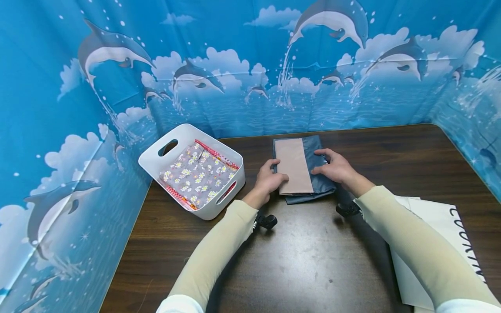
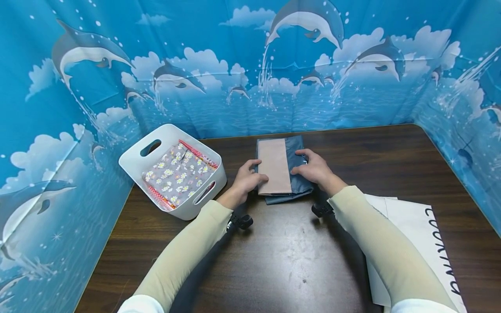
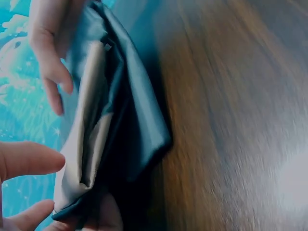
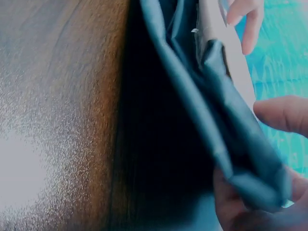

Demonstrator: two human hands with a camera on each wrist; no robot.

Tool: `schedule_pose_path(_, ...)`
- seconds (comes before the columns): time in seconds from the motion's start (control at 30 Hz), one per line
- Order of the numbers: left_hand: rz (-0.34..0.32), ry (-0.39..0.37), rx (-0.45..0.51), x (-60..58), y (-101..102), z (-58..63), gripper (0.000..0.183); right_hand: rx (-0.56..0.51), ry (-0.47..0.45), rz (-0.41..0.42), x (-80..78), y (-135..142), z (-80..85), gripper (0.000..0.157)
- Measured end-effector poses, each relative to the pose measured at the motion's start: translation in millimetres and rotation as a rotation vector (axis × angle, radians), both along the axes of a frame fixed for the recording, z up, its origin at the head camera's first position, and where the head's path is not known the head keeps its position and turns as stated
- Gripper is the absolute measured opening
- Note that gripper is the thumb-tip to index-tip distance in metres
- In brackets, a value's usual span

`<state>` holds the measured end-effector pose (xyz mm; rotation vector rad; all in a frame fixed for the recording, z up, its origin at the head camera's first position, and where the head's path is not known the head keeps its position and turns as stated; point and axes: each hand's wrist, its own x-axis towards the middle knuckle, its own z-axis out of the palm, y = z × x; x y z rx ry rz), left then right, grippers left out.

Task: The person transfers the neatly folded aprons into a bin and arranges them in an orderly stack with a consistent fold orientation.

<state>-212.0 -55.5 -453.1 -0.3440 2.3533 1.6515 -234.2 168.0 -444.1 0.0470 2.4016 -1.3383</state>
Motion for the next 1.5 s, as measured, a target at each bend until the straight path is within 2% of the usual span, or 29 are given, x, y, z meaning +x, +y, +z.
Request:
schedule_pose_path(0.17,-0.023,0.013,0.036,1.2,1.9,4.0,0.071,-0.080,-0.036,0.000,-1.5,0.0,-1.4,0.087)
schedule_pose_path(0.3,-0.011,0.023,0.035,1.4,2.1,5.0,0.072,-0.119,-0.049,-0.008,-2.3,-1.9,-2.2,0.090)
schedule_pose_path(0.53,0.009,0.036,0.038,-0.1,0.7,5.7,0.073,-0.238,-0.049,-0.080,-2.2,-2.4,-5.1,0.089)
schedule_pose_path(0.77,0.019,-0.004,0.045,-0.6,0.5,4.2,0.075,-0.298,-0.075,-0.119,-3.3,-3.2,-8.4,0.090)
schedule_pose_path(1.0,0.028,-0.047,0.102,-1.2,0.0,3.5,0.075,-0.241,-0.045,-0.095,-1.4,-2.6,-9.6,0.089)
schedule_pose_path(1.27,0.029,0.006,0.151,-1.8,-2.5,3.1,0.073,-0.154,-0.012,-0.036,2.1,-6.4,-9.5,0.080)
schedule_pose_path(1.37,0.037,0.014,0.138,-2.1,-2.8,0.7,0.075,-0.069,-0.004,0.001,2.2,-7.1,-8.3,0.077)
schedule_pose_path(1.5,0.038,0.025,0.129,-3.3,-3.6,-4.0,0.074,0.133,0.053,0.074,1.7,-5.3,-3.3,0.075)
